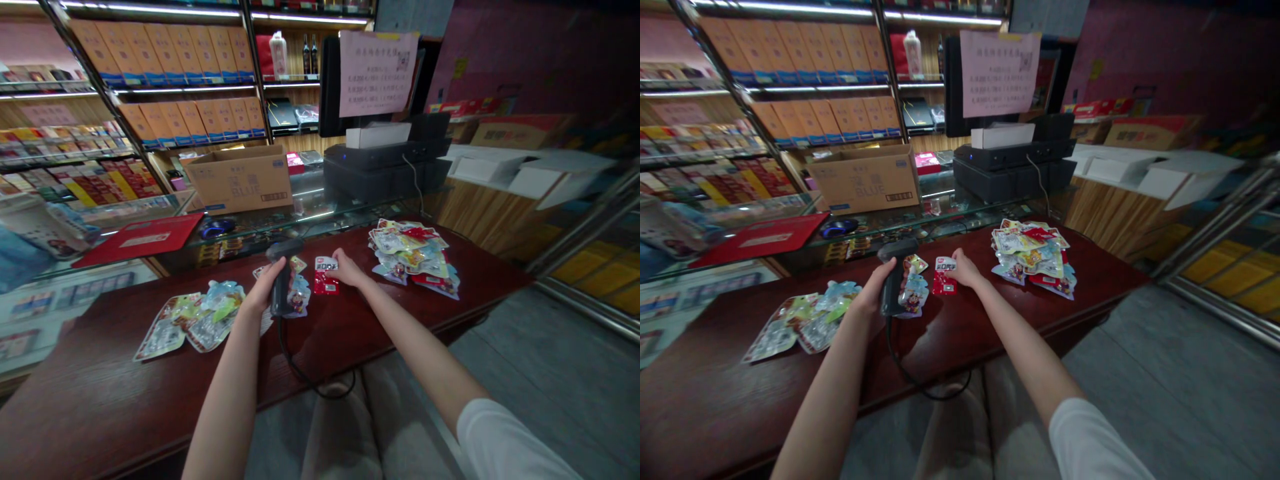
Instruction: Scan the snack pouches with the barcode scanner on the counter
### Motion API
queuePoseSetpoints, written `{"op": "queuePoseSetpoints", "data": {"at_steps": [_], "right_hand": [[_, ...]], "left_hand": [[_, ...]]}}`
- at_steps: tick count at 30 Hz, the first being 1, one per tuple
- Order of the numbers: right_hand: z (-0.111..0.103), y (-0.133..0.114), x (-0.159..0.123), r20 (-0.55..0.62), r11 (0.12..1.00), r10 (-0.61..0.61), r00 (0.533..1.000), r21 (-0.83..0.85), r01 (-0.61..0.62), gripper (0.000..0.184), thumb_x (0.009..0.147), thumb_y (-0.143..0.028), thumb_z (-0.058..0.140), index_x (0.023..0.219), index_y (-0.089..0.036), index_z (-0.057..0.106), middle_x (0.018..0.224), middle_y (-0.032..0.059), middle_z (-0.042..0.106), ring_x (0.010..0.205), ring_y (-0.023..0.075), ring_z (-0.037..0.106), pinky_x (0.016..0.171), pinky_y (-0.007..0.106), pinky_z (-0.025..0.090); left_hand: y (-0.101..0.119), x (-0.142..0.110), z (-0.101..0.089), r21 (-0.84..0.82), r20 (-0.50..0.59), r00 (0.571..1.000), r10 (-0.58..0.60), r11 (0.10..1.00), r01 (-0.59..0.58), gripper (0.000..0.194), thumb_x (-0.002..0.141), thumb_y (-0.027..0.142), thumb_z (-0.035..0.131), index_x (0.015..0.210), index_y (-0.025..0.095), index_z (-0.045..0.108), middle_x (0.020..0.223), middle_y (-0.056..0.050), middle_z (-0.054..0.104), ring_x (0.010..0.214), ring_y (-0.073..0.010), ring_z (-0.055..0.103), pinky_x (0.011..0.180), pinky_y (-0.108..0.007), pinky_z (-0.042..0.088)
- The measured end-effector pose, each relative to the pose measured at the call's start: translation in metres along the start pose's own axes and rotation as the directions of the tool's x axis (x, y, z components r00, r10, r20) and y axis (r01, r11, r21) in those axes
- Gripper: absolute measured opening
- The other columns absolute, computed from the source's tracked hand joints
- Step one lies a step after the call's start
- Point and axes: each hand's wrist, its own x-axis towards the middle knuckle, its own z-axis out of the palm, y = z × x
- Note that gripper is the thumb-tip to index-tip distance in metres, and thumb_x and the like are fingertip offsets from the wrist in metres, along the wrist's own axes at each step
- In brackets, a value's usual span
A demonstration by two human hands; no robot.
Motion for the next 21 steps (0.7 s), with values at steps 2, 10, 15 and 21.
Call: {"op": "queuePoseSetpoints", "data": {"at_steps": [2,10,15,21], "right_hand": [[-0.016,0.006,0.006,-0.104,0.994,0.0,0.995,0.11,0.011,0.045,0.055,-0.021,0.078,0.085,-0.025,0.045,0.074,-0.0033,0.056,0.072,0.0205,0.056,0.074,0.035,0.044],[-0.07,0.026,0.013,-0.349,0.817,0.104,0.931,0.564,0.12,0.039,0.063,-0.047,0.074,0.088,-0.021,0.059,0.074,-0.0005,0.063,0.06,0.0152,0.052,0.057,0.029,0.043],[-0.06,0.026,0.002,-0.38,0.797,0.123,0.917,0.588,0.137,0.042,0.063,-0.047,0.076,0.094,-0.021,0.064,0.084,0.0017,0.069,0.077,0.0194,0.062,0.071,0.031,0.051],[-0.052,0.021,-0.004,-0.298,0.786,0.111,0.948,0.61,0.1,0.039,0.066,-0.046,0.077,0.093,-0.02,0.066,0.074,0.0,0.067,0.063,0.0155,0.057,0.055,0.027,0.047]], "left_hand": [[-0.002,-0.001,0.007,-0.014,0.005,1.0,-0.008,1.0,0.008,0.054,0.065,0.064,0.078,0.082,0.014,0.064,0.06,0.0,0.058,0.048,-0.0092,0.051,0.044,-0.022,0.04],[-0.021,-0.001,0.039,0.038,0.138,0.99,-0.04,0.999,0.035,0.061,0.065,0.064,0.079,0.095,0.014,0.066,0.074,-0.001,0.061,0.053,-0.0099,0.055,0.046,-0.023,0.043],[-0.029,-0.005,0.046,0.091,0.232,0.971,-0.052,0.995,0.032,0.059,0.068,0.065,0.076,0.095,0.014,0.066,0.075,-0.002,0.061,0.054,-0.0101,0.054,0.048,-0.024,0.043],[-0.03,-0.01,0.053,0.179,0.262,0.961,-0.084,0.983,0.037,0.054,0.07,0.066,0.074,0.082,0.015,0.063,0.07,-0.003,0.061,0.054,-0.0113,0.054,0.05,-0.025,0.042]]}}
